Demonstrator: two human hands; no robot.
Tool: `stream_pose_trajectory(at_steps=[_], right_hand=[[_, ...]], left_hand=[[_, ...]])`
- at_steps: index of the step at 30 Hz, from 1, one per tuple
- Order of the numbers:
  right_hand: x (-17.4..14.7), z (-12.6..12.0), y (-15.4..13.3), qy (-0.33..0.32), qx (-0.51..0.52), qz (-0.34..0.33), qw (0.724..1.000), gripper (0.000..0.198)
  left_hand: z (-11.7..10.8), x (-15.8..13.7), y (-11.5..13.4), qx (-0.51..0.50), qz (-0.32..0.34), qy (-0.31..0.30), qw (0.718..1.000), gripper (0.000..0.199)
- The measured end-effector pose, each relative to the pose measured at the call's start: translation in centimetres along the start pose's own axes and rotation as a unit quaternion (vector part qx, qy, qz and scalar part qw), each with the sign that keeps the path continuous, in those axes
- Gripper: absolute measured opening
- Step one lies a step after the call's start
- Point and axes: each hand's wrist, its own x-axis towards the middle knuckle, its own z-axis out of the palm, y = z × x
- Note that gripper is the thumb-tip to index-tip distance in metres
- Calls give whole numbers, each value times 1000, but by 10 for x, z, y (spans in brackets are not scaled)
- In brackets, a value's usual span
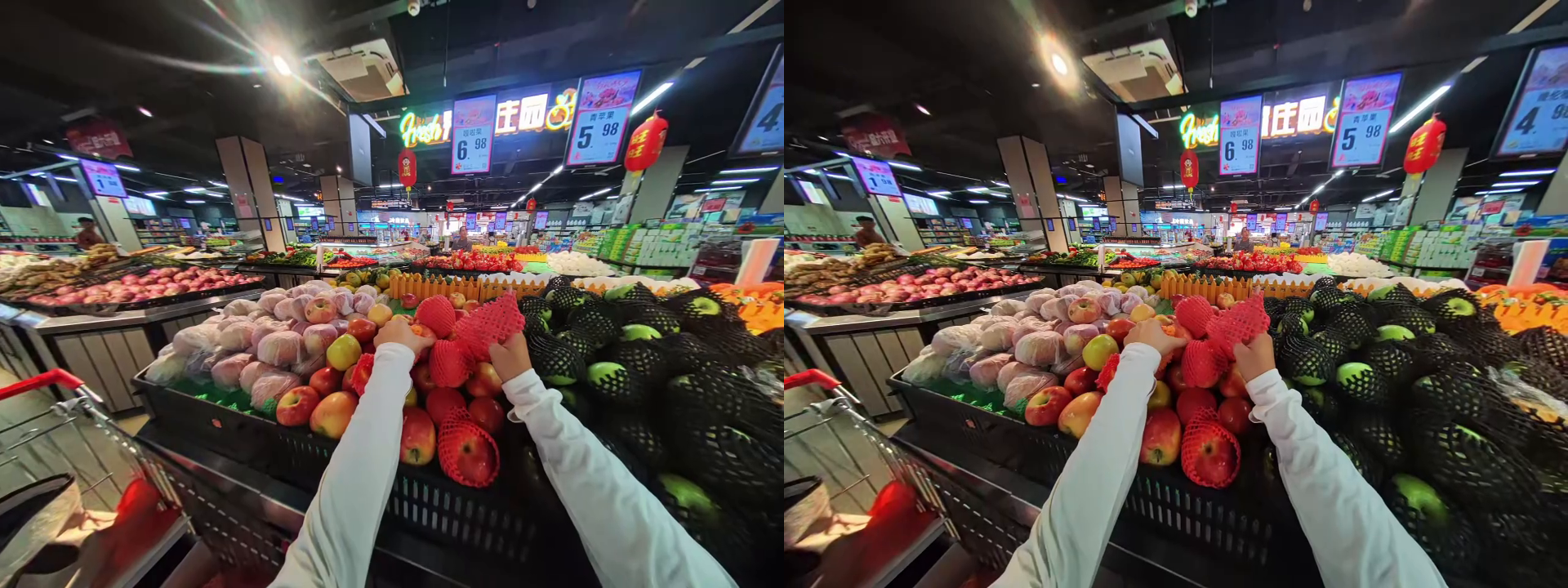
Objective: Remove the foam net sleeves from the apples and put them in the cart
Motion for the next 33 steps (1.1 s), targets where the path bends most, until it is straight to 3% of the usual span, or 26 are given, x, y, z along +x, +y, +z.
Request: stream_pose_trajectory(at_steps=[3, 10, 15, 22, 33], right_hand=[[0, 0, -1, 1, -16, 7, 1000, 17], [-1, 4, -4, -79, -3, 6, 997, 28], [-1, 3, -5, -71, -1, -13, 997, 37], [-1, 4, -1, -93, -21, -19, 995, 21], [-3, 6, -8, -89, -50, -45, 994, 25]], left_hand=[[-6, -3, 0, -34, -2, 37, 999, 74], [-16, -9, 1, -105, -7, 127, 986, 73], [-19, -9, 1, -133, -11, 134, 982, 73], [-22, -11, 3, -132, -30, 184, 974, 70], [-19, -12, 2, -141, -32, 186, 972, 72]])
